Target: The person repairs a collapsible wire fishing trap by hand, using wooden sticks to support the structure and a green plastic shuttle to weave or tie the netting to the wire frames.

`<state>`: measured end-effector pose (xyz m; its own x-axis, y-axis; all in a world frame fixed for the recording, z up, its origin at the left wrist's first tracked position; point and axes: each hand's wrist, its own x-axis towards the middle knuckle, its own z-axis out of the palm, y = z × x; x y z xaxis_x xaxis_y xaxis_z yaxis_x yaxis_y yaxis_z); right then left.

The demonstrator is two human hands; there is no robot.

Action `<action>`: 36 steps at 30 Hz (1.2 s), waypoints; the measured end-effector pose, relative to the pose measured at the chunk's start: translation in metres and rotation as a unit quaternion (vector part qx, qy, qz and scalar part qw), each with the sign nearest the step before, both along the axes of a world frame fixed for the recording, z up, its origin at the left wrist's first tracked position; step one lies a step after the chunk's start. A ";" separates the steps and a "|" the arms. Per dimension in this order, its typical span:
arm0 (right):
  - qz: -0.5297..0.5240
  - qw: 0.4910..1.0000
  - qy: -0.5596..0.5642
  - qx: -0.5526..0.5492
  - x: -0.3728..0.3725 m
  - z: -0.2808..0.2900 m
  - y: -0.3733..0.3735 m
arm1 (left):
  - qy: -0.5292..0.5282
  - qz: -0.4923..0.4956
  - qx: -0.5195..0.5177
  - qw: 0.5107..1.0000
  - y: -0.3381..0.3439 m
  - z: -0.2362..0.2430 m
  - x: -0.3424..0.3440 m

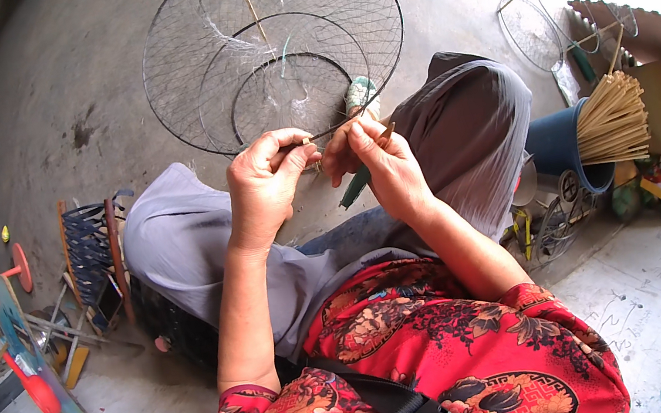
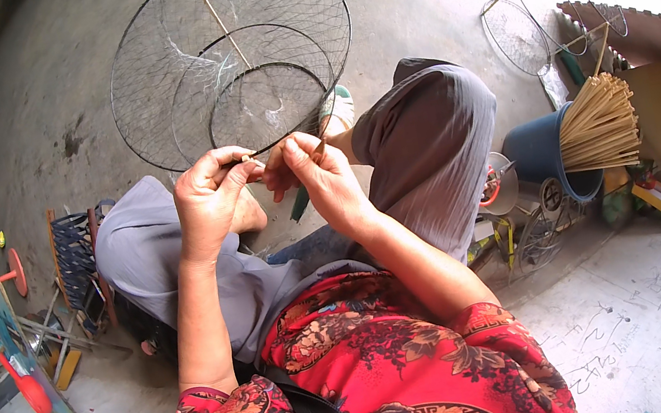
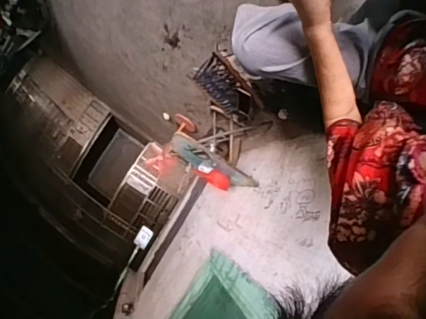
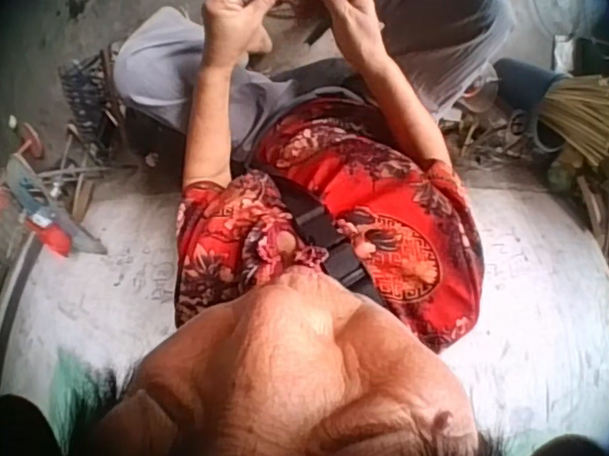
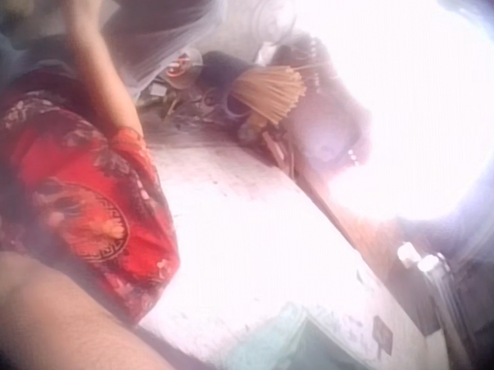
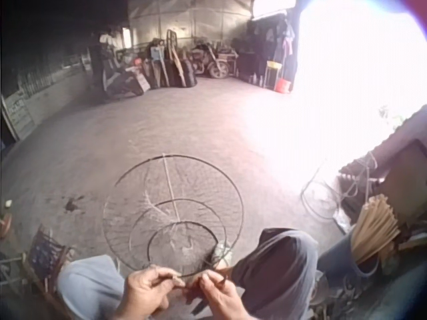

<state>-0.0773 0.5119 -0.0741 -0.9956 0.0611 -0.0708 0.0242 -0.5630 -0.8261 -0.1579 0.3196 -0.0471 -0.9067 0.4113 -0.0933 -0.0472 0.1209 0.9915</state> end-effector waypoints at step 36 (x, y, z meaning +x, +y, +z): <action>0.139 0.808 -0.025 0.572 0.136 0.020 0.097 | 0.153 -0.002 -0.078 0.985 0.028 -0.004 0.026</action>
<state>0.0586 0.6087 -0.0540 -0.9797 -0.1106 -0.1670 0.0678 0.6016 -0.7959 -0.1316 0.3481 -0.0509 -0.9007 0.4170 0.1219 0.2517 0.2723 0.9287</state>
